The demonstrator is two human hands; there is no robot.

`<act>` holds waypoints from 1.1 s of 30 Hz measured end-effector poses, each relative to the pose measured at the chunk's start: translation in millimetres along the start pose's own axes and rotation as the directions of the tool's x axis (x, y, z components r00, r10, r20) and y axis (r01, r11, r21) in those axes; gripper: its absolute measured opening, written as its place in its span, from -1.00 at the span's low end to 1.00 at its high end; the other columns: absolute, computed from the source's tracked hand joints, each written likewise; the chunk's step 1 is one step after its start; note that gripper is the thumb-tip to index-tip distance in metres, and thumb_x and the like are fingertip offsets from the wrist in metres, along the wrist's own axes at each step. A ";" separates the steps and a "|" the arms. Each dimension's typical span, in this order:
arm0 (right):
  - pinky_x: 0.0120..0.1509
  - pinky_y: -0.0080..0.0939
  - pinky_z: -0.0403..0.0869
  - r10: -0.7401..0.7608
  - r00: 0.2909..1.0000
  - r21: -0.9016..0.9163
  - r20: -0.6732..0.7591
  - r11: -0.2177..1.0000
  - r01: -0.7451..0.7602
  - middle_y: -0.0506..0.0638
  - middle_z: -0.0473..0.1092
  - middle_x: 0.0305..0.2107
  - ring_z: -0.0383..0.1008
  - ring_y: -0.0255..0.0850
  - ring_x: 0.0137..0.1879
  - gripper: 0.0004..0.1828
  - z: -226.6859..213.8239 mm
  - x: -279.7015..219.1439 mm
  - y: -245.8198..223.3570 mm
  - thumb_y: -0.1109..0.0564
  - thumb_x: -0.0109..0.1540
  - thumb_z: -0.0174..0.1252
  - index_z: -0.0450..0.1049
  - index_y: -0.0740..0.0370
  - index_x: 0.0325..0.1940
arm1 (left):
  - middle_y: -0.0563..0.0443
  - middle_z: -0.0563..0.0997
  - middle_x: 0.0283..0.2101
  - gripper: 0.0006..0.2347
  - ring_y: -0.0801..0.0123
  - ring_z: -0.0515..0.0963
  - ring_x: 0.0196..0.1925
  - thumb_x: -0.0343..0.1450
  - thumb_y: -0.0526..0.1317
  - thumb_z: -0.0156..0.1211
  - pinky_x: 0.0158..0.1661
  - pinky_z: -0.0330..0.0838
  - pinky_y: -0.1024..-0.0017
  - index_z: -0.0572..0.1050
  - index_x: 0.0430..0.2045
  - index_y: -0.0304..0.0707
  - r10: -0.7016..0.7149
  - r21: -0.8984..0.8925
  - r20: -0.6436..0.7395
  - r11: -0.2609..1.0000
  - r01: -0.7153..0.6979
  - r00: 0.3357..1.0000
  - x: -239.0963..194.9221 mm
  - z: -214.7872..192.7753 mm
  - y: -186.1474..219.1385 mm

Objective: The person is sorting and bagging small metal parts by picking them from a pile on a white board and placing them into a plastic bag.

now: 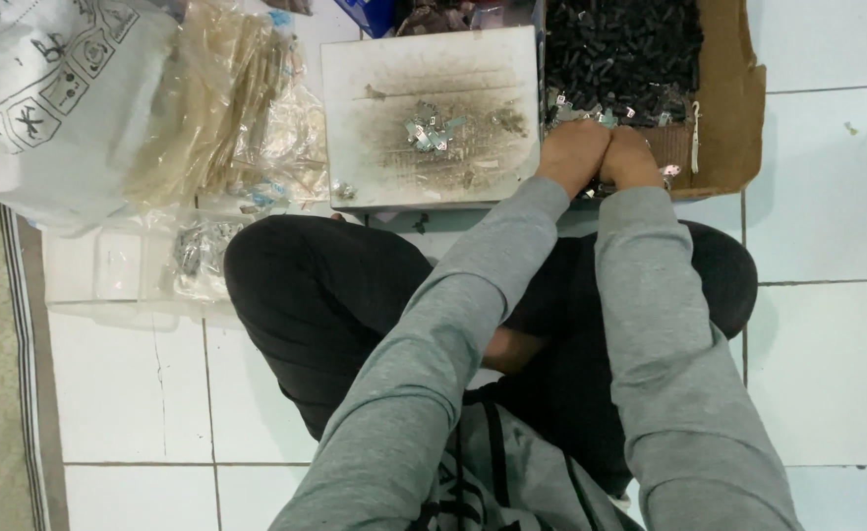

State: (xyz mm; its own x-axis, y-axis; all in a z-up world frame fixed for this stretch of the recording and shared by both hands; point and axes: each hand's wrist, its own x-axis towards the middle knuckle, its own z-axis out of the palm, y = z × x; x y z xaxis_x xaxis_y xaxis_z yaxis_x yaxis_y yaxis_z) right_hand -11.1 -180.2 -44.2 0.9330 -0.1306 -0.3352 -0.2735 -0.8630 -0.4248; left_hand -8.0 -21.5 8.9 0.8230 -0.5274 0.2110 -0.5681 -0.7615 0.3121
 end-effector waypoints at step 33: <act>0.00 -0.08 0.47 -0.479 0.830 0.261 -0.287 0.794 0.548 0.25 0.34 -0.16 0.42 0.08 -0.13 -0.52 -46.6 -90.5 -252.3 0.35 0.08 0.20 0.49 0.52 0.10 | -0.31 0.46 -0.26 -0.72 -0.13 0.54 -0.31 0.16 -0.37 0.36 -0.22 0.52 0.12 0.43 -0.34 -0.44 -0.520 -0.147 0.003 0.844 0.515 0.854 -113.0 -210.6 -154.7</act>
State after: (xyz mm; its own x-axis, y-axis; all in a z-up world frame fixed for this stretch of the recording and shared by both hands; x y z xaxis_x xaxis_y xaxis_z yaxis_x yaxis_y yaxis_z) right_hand -15.7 26.6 132.5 0.9722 0.1648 0.1661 0.2333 -0.6299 -0.7408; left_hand -12.3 235.3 131.8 0.9984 -0.0552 0.0151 -0.0552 -0.8595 0.5082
